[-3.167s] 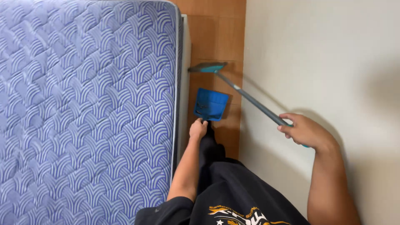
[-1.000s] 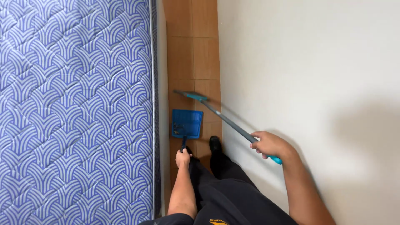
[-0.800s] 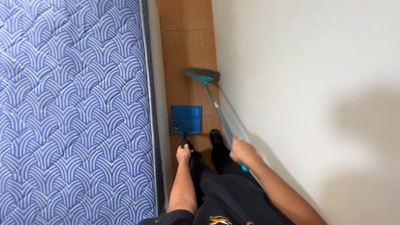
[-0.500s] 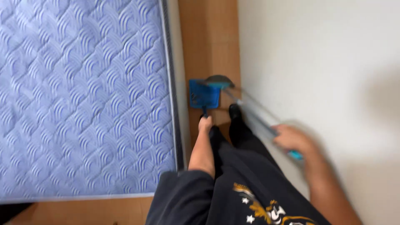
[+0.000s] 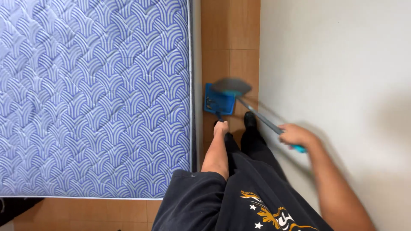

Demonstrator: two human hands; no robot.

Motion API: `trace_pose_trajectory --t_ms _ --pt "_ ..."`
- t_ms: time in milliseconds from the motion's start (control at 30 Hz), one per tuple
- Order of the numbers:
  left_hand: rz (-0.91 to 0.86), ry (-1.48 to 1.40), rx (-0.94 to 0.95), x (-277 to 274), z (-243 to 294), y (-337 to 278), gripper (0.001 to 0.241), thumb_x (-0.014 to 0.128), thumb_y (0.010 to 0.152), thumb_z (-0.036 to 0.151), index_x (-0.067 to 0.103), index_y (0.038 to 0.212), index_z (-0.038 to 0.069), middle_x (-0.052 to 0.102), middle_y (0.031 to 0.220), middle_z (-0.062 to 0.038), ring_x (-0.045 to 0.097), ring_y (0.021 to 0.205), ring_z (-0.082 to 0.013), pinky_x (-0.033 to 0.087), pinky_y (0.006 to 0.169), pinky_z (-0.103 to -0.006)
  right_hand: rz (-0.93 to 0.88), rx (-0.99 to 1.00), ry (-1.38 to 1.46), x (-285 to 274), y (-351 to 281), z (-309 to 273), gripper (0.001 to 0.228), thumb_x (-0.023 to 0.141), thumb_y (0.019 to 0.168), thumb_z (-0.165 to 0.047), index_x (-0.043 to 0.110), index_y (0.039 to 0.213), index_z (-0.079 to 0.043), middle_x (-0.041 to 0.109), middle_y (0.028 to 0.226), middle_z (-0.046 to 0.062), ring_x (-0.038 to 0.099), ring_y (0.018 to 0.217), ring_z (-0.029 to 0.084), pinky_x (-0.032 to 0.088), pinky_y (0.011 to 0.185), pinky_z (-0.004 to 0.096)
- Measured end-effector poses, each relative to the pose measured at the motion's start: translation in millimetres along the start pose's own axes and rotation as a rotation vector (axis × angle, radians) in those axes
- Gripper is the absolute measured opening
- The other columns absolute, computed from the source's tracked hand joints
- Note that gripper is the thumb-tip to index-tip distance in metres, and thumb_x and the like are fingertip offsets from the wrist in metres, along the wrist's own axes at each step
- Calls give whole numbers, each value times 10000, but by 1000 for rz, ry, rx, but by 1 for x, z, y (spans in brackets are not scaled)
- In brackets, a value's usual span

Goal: Sweeping and mopping the tiled floor in a bedroom.

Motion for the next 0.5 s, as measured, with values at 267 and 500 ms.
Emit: trace_pose_trajectory --t_ms 267,500 --pt "-41 74 52 -33 -1 -53 572 504 958 463 703 1204 -13 663 1287 -269 633 1218 -424 506 1023 -512 -31 138 183 -57 -210 -19 799 713 927 -104 372 1618 -316 647 729 165 482 503 224 454 502 389" --pt "-54 17 144 -89 5 -128 578 527 933 447 699 1198 -38 672 1251 -294 657 1176 -418 512 1010 -488 135 -63 110 -100 -156 -101 672 621 957 -92 428 1588 -219 664 804 170 543 604 230 492 552 383"
Point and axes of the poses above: each hand's wrist, its own y-axis towards the middle knuckle, its own x-axis out of the palm, z = x × y, the point moved 4 cm from there along y, towards the middle knuckle
